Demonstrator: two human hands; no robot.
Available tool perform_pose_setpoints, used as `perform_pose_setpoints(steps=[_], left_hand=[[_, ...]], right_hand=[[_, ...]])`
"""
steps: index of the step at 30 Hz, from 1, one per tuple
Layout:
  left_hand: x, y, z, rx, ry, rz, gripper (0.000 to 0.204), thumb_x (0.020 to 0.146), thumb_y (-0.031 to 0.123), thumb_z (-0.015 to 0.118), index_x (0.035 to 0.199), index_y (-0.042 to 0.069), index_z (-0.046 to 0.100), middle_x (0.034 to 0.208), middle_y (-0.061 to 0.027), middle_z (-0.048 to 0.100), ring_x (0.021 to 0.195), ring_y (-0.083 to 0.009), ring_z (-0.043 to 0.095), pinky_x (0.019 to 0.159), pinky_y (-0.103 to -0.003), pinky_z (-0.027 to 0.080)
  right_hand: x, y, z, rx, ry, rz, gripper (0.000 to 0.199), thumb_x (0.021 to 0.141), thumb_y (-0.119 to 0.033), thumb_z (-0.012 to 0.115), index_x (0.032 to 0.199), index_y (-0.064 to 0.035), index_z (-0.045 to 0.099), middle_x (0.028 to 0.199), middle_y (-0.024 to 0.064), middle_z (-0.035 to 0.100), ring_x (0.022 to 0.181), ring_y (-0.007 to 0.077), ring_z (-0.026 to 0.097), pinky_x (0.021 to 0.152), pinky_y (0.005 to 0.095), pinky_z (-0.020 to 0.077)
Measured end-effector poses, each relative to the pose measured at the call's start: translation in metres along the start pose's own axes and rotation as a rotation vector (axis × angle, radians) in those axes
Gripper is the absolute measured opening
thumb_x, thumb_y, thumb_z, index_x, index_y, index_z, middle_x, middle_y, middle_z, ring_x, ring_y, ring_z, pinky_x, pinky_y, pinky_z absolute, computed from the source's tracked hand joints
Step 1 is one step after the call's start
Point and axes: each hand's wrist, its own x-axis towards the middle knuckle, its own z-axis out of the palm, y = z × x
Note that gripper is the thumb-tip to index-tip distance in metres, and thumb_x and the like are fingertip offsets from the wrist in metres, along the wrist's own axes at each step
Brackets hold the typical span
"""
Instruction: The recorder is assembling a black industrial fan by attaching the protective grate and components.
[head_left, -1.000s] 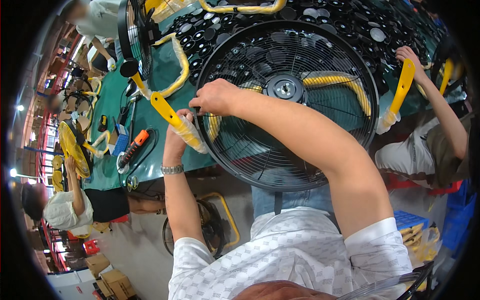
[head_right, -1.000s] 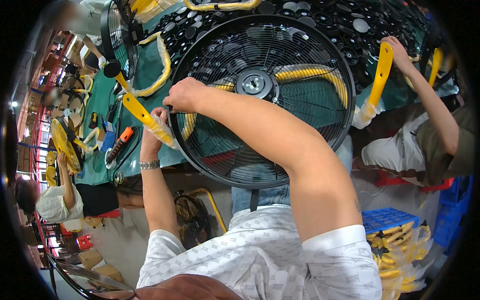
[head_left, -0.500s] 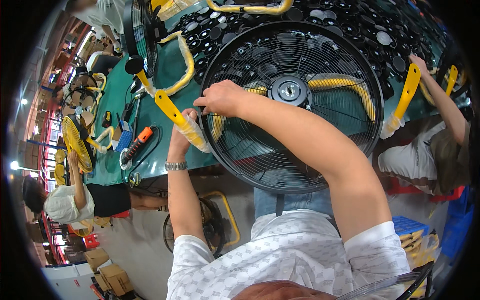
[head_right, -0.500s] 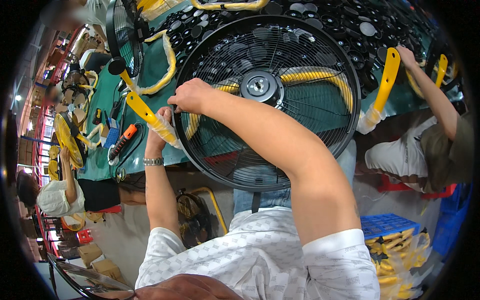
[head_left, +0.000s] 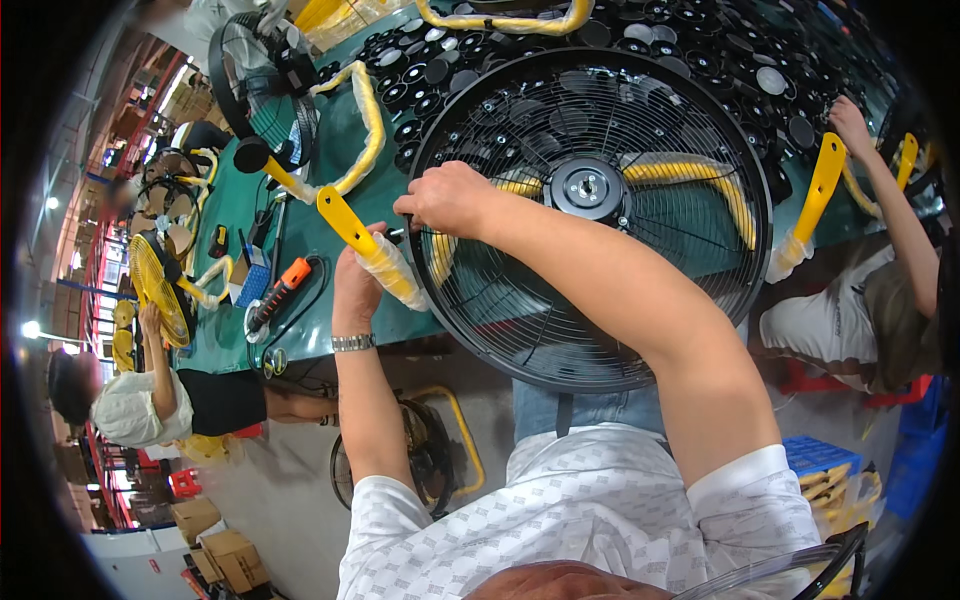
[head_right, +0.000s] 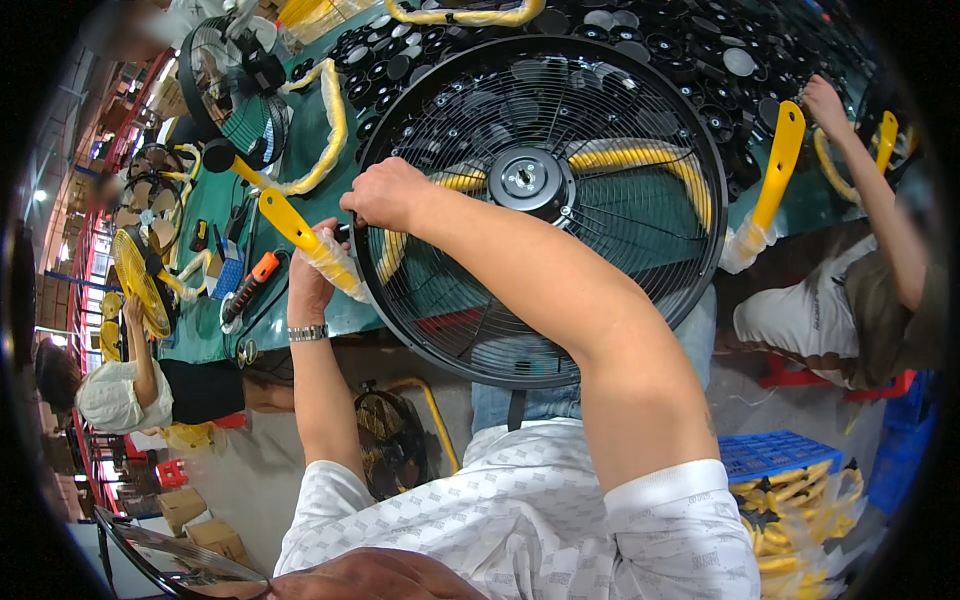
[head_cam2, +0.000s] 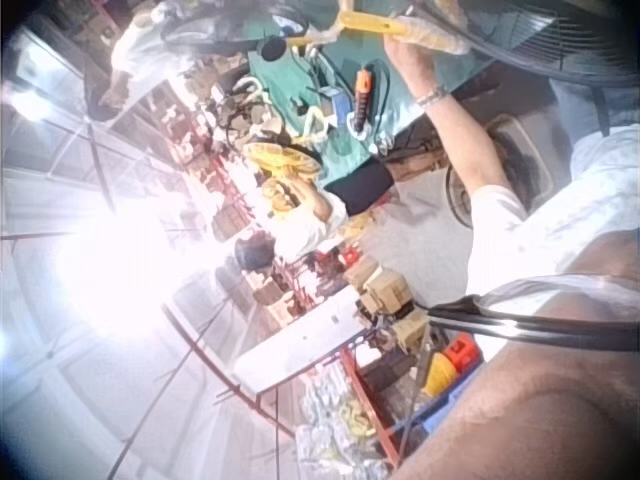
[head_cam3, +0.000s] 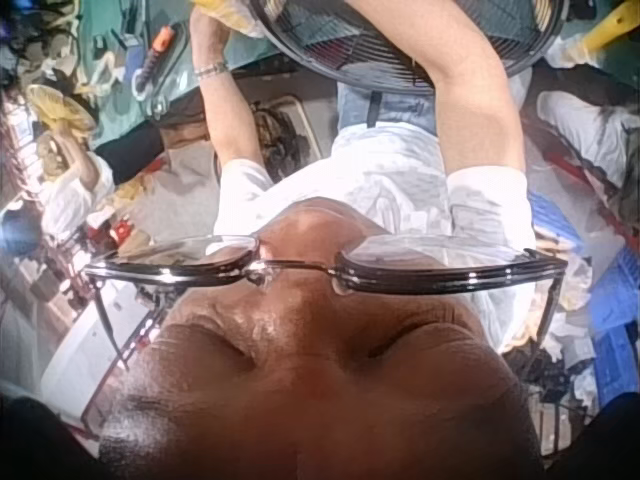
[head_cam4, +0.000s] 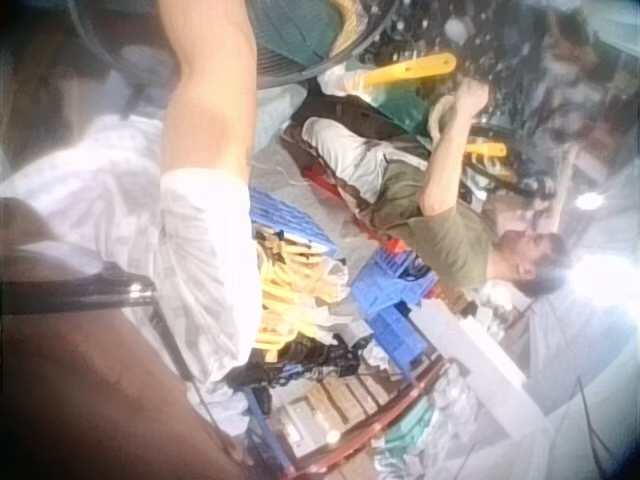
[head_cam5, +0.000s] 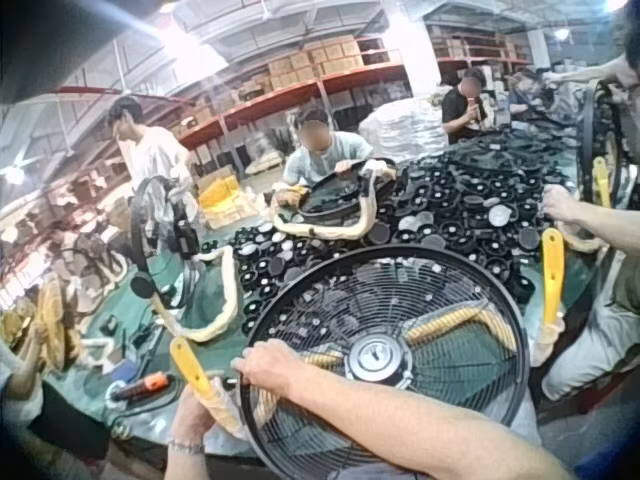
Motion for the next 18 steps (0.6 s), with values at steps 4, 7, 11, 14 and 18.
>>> perform_pose_setpoints(steps=[4,7,11,14,18], left_hand=[[0.008,-0.008,0.003,-0.003,0.052,-0.021,0.028,0.099,0.017,0.06,0.118,-0.003,0.059,0.087,-0.0048,0.064,0.076,-0.0139,0.064,0.067,-0.027,0.053],[0.011,-0.016,0.008,0.007,0.071,0.061,0.028,0.098,0.016,0.062,0.117,-0.003,0.059,0.087,-0.0054,0.064,0.076,-0.0136,0.063,0.066,-0.027,0.051],[0.009,-0.018,0.008,0.025,0.034,0.138,0.028,0.095,0.015,0.066,0.115,-0.003,0.061,0.087,-0.0054,0.065,0.074,-0.0128,0.061,0.065,-0.026,0.05],[0.007,-0.012,0.007,0.137,0.004,0.133,0.031,0.093,0.012,0.069,0.117,-0.004,0.06,0.088,-0.0054,0.065,0.074,-0.0126,0.061,0.066,-0.026,0.051],[0.004,0.0,0.013,0.355,-0.058,0.218,0.034,0.094,0.014,0.067,0.122,-0.004,0.058,0.091,-0.0062,0.066,0.076,-0.0121,0.061,0.067,-0.026,0.051]], right_hand=[[0.001,0.001,0.001,0.018,0.026,0.0,0.021,0.08,-0.032,0.072,0.097,-0.0194,0.071,0.08,0.0043,0.068,0.081,0.0266,0.069,0.066,0.0411,0.0532],[0.002,0.004,0.0,0.012,-0.04,0.046,0.021,0.082,-0.034,0.069,0.097,-0.0199,0.073,0.083,0.0048,0.07,0.085,0.0263,0.07,0.069,0.0411,0.0538],[0.002,0.006,0.002,0.014,0.029,0.006,0.02,0.079,-0.033,0.072,0.094,-0.0193,0.071,0.08,0.0038,0.068,0.08,0.026,0.069,0.066,0.041,0.0527],[0.001,0.006,0.006,0.008,0.06,-0.008,0.019,0.079,-0.032,0.073,0.093,-0.0192,0.07,0.079,0.0031,0.067,0.078,0.0257,0.068,0.065,0.0409,0.052],[0.001,0.006,0.007,-0.023,0.046,-0.01,0.02,0.079,-0.033,0.073,0.094,-0.0197,0.07,0.079,0.0024,0.067,0.079,0.0251,0.069,0.066,0.0403,0.0519]])
